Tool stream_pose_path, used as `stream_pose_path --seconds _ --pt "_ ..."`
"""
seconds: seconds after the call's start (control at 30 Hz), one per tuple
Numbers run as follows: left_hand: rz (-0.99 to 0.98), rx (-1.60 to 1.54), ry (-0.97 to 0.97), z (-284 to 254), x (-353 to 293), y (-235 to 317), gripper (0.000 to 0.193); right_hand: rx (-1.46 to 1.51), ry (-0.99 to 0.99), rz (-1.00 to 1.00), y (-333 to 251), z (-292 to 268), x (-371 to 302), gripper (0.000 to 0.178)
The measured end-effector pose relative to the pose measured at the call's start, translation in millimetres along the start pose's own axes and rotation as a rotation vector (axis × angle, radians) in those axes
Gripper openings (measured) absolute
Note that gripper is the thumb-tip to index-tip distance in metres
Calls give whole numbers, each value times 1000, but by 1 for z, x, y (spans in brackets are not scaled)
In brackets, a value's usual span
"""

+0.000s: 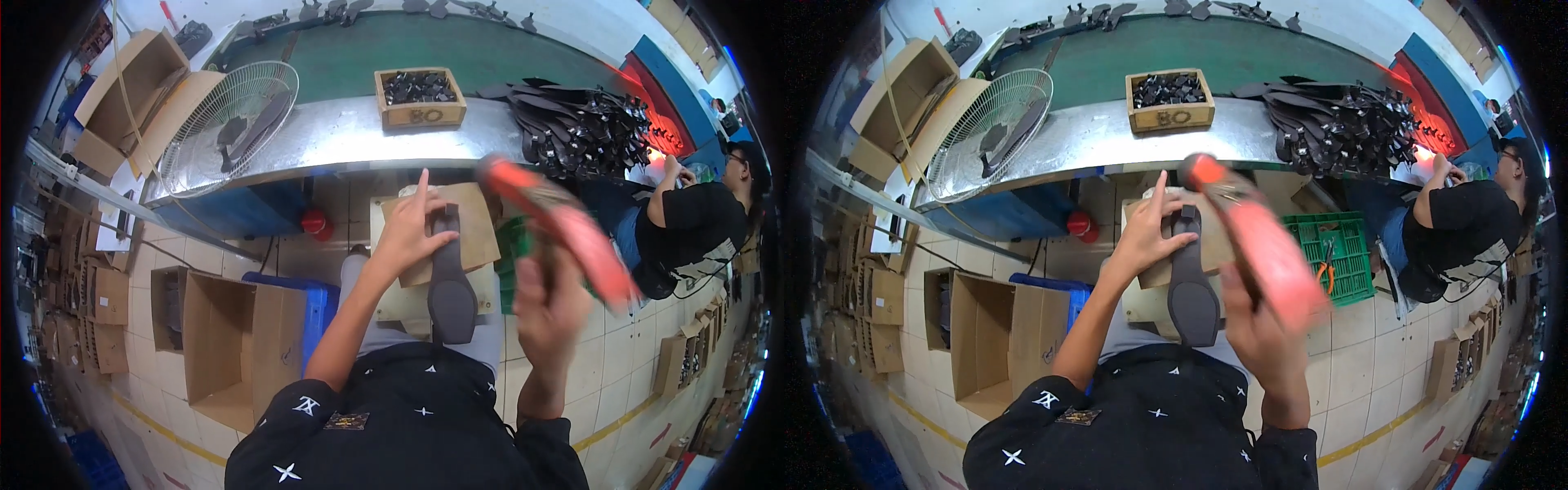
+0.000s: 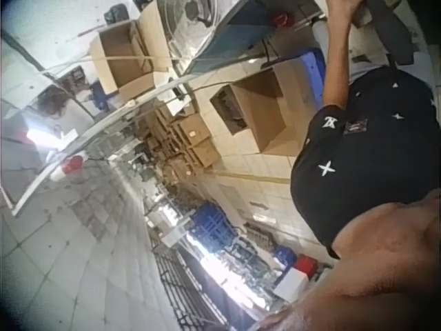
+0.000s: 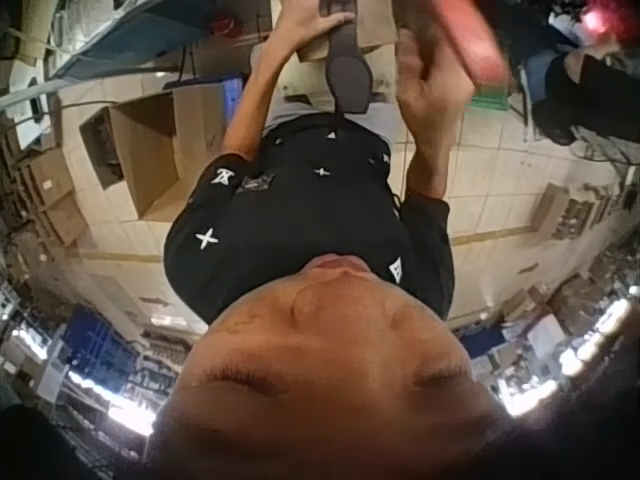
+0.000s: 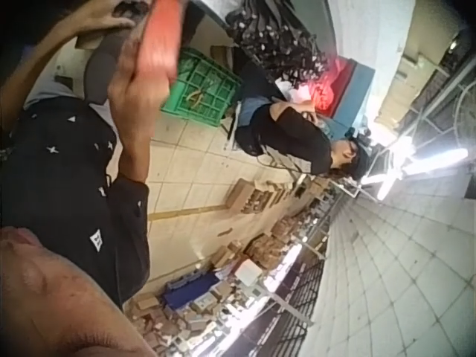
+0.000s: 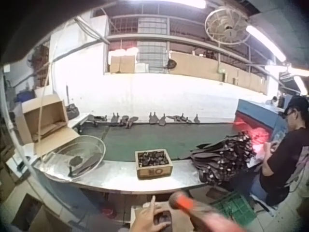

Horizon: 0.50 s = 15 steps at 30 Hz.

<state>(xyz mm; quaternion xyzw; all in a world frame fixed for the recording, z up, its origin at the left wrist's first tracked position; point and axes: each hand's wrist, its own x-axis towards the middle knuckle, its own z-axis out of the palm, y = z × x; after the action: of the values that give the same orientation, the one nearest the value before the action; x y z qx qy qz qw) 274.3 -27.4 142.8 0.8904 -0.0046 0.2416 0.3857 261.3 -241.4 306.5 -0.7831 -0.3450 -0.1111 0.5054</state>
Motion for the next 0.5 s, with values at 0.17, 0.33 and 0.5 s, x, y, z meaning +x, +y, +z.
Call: stream_pose_path --seconds 0.17,0.33,0.5 --pt "-38 51 -24 -2 -3 11 118 401 57 200 22 11 -20 37" --pt "-91 93 -51 -2 3 2 117 -142 -234 1 43 36 17 21" --pt "-102 -54 -53 -4 -2 10 107 422 136 -183 2 2 11 30"
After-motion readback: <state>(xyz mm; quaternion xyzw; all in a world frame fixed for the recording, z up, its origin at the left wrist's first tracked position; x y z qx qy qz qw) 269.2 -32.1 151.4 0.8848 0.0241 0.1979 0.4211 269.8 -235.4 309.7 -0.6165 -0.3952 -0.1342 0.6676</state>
